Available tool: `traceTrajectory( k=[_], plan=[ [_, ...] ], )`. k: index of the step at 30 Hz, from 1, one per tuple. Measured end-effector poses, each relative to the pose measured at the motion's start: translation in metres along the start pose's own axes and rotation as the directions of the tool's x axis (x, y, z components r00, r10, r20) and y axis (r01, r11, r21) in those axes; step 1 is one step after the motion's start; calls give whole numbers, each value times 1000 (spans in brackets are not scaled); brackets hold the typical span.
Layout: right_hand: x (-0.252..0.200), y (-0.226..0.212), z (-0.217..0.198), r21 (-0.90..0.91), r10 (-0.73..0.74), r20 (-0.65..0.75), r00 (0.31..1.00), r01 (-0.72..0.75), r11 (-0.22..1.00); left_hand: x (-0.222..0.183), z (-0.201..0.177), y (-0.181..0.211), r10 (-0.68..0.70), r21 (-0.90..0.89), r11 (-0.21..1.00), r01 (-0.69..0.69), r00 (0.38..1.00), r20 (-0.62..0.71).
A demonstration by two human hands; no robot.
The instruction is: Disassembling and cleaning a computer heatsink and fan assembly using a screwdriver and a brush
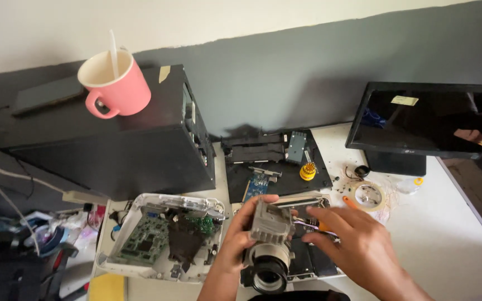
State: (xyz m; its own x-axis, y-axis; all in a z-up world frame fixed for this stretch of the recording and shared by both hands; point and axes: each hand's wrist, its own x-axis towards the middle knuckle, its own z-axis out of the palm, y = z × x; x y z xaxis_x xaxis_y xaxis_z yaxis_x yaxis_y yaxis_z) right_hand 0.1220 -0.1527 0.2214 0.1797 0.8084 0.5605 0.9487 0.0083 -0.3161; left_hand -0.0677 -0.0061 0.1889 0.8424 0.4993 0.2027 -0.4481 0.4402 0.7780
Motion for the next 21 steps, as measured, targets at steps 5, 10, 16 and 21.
traceTrajectory(
  k=[5, 10, 16, 21],
  plan=[
    [7, 5, 10, -46, 121, 189, 975, -114, 992, 6, -3, 7, -148, 42, 988, 150, 987, -59],
    [-29, 51, 110, -139, 302, 463, 833, -267, 953, 23, -40, -51, -384, -37, 913, 406, 827, -412],
    [-74, 105, 187, -4, -50, 133, 990, 51, 999, 26, -88, -150, -524, -403, 848, 345, 663, -534],
    [-83, 127, 195, -66, 30, 276, 961, -12, 998, 42, -64, -183, -534, -501, 845, 188, 347, -771]
  ],
)
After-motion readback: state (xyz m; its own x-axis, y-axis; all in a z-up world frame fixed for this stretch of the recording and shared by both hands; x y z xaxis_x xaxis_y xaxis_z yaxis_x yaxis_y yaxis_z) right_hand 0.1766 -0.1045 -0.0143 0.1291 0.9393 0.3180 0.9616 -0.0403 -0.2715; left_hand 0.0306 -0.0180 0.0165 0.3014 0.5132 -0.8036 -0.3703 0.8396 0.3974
